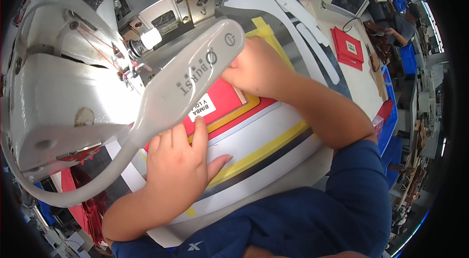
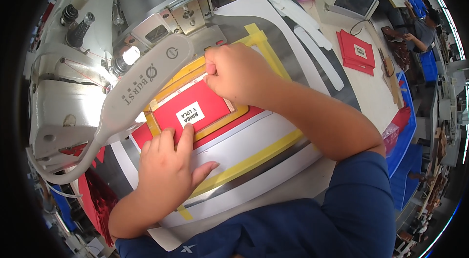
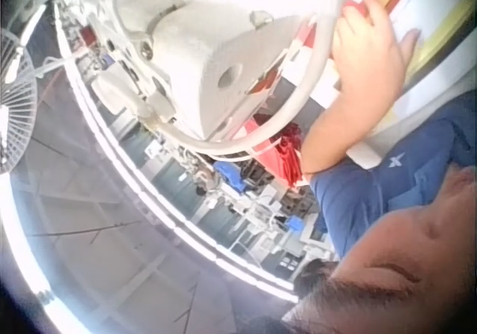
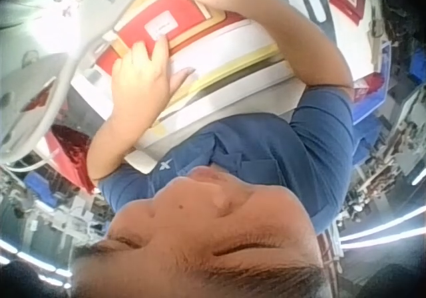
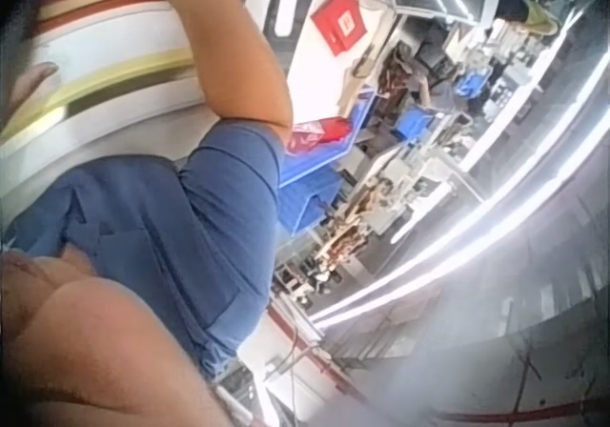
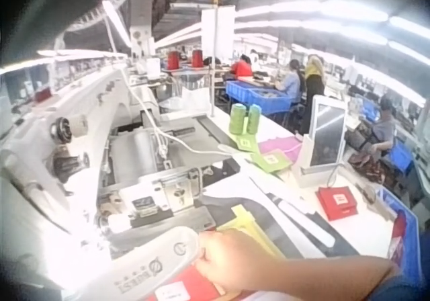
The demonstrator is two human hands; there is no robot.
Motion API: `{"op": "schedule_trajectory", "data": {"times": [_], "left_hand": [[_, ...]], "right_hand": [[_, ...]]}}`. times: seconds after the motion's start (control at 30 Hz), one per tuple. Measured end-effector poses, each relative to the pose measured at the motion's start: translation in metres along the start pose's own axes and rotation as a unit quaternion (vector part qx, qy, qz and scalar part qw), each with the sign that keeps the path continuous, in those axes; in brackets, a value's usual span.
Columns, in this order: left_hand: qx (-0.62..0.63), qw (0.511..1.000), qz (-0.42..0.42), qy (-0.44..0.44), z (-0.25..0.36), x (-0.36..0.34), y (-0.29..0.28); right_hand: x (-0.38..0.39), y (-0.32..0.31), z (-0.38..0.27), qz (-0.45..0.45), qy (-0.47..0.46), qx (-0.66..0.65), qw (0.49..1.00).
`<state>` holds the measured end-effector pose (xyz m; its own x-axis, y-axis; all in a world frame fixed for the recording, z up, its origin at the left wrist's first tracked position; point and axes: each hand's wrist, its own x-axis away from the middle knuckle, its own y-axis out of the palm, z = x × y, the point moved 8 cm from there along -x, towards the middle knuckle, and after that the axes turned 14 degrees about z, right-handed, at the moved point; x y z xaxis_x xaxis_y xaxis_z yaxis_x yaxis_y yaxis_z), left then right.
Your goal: Sewing small white labels onto red fabric pieces using an industrial sewing machine.
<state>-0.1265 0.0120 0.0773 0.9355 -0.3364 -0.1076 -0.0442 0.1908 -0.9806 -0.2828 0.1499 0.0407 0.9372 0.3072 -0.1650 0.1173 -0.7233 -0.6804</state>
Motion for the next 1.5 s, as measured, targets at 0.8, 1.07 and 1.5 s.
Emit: {"op": "schedule_trajectory", "data": {"times": [0.8,1.07,1.5], "left_hand": [[0.042,0.982,0.169,0.071,-0.010,-0.069,0.020],[0.039,0.983,0.162,0.072,-0.007,-0.075,0.019],[0.093,0.993,0.049,0.050,0.000,-0.025,0.015]], "right_hand": [[-0.018,0.001,0.023,-0.048,0.051,-0.145,0.987],[-0.017,0.001,0.022,-0.045,0.050,-0.144,0.987],[0.067,0.000,-0.044,-0.077,-0.231,0.204,0.948]]}}
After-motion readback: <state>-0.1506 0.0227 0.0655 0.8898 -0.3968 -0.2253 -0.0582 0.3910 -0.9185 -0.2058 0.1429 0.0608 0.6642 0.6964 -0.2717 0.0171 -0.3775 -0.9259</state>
